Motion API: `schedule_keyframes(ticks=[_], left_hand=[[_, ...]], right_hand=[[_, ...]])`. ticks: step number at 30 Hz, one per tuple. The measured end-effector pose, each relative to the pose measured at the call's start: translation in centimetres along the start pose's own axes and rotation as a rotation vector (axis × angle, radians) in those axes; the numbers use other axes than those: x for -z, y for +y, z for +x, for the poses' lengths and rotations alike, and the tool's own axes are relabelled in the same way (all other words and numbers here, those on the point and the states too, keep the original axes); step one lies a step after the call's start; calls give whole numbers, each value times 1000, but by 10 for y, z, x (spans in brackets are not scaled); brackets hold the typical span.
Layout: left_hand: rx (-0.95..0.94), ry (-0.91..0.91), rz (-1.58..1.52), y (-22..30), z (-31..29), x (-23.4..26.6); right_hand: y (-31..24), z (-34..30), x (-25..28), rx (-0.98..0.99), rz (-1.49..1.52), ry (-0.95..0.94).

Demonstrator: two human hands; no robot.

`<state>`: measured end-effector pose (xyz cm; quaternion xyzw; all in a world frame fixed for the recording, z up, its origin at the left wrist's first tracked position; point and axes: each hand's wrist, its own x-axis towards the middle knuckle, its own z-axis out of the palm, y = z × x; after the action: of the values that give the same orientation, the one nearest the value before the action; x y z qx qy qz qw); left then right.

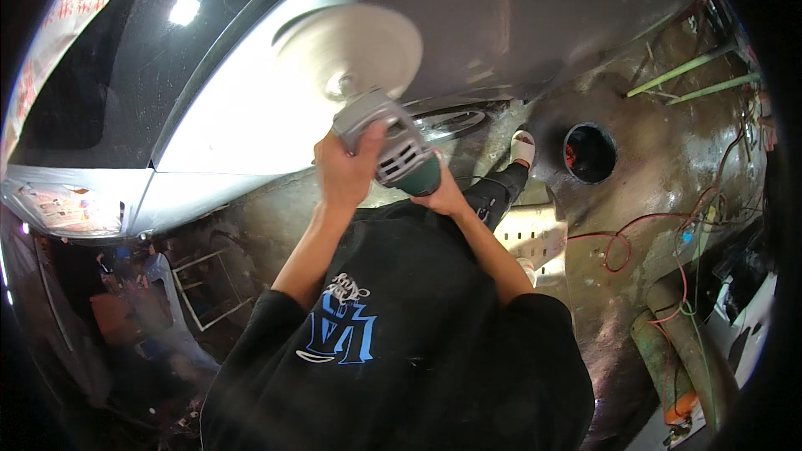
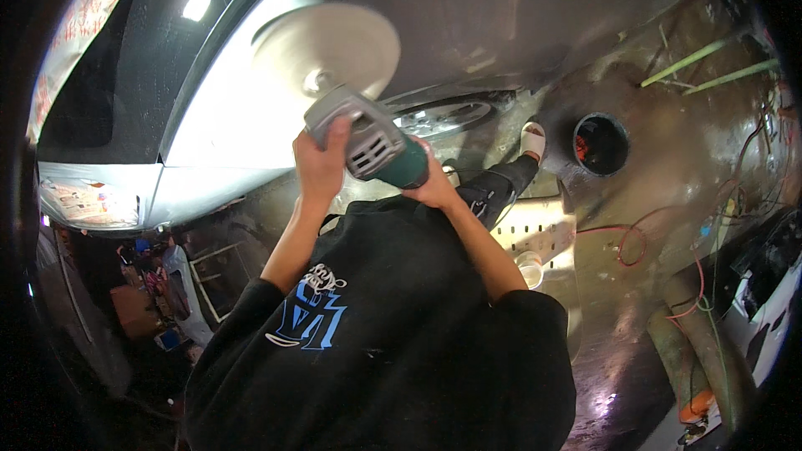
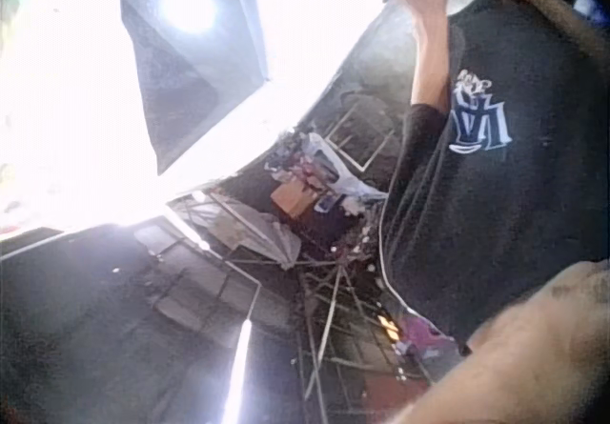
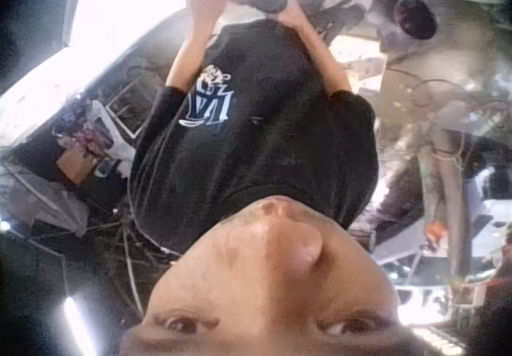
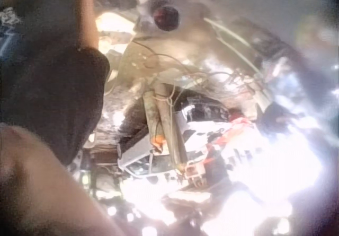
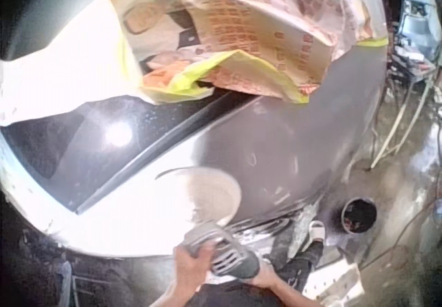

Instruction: The person uses a green electric polisher with a white pad to buff the rear quarter panel of a silver car. They pause to apply a white compound from a small container with their right hand, then resume polishing the same area.

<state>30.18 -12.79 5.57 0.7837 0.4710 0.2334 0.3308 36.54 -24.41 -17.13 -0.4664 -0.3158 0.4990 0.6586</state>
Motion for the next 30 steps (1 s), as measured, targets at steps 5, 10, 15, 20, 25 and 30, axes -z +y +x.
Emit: schedule_keyframes(ticks=[5,10,15,20,25,30], left_hand=[[349,471,-502,-97,-34,38],[330,515,-886,-84,-31,39],[368,575,-904,-2,-15,-21],[524,634,-1065,86,4,-87],[615,532,-1292,100,1,-126],[601,560,-1355,112,7,-141]], right_hand=[[-40,17,-10,14,-471,-200],[-127,42,29,136,-888,-362],[-203,55,114,-16,-968,-428],[-270,43,190,101,-1072,-300],[-292,36,234,-132,-1244,-380],[-302,40,248,-110,-1279,-408]])
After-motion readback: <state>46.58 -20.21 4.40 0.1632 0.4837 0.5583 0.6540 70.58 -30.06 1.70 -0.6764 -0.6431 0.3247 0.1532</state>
